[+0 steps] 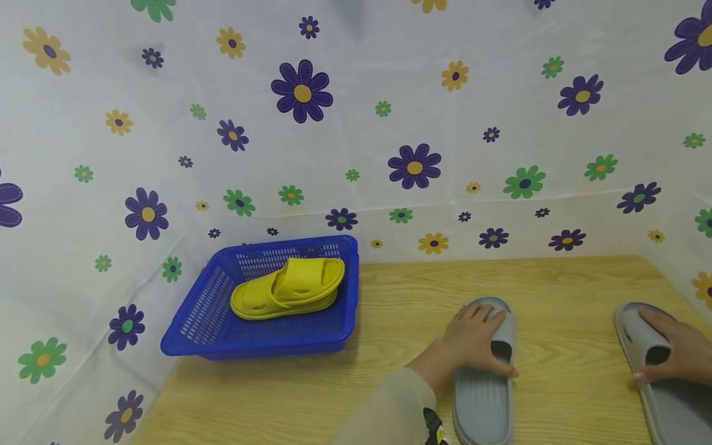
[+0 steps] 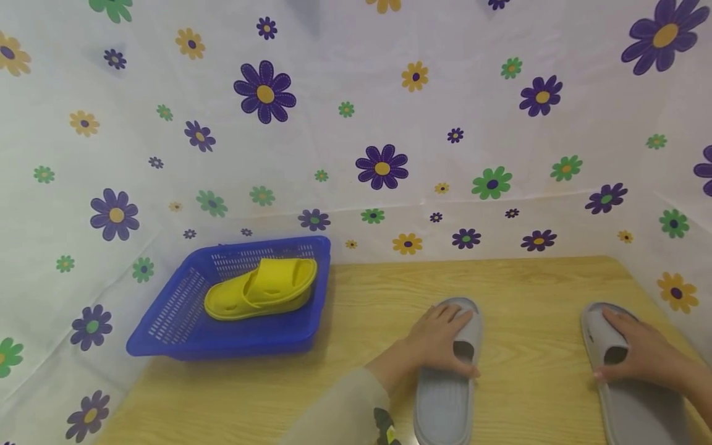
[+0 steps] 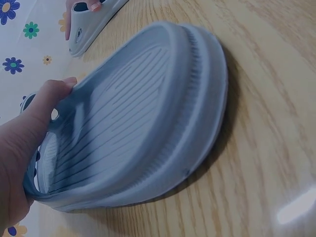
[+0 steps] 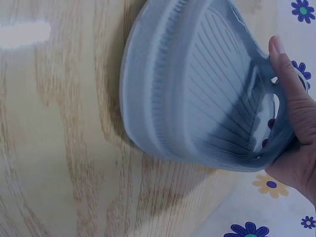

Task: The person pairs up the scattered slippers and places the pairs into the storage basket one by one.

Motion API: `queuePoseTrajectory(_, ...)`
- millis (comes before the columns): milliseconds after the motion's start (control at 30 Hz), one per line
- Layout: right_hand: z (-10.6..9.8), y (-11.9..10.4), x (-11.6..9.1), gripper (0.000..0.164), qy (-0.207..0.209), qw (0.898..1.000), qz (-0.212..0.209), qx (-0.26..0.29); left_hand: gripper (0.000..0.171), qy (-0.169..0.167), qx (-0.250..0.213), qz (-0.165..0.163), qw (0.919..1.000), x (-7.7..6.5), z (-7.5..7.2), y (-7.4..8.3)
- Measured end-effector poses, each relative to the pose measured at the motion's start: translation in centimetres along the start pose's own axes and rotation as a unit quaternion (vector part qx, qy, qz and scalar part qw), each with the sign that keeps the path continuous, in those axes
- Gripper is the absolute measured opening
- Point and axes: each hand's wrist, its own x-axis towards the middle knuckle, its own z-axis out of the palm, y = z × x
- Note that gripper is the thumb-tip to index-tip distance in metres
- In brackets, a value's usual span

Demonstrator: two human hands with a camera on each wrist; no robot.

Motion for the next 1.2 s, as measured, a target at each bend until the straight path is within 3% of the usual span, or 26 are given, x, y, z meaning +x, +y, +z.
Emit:
queuePoseTrajectory(433,0.0,-0.9,0.1,0.127,-0.021,1.000,0.014,0.017,0.105,0.006,-0.009,-0.007,0.9999,-0.7,0.2,-0.9)
queuePoseTrajectory(700,0.3,-1.2,0.0,0.126,-0.003,1.000,0.008,0.003,0.105,0.013,-0.029,-0.017,0.9993,-1.1,0.5,-1.4)
queuePoseTrajectory(1200,0.4,-1.9,-1.1,0.119,0.000,0.999,0.038,-0.009,0.103,0.019,-0.038,-0.031,0.9986,-1.8,0.4,-1.9)
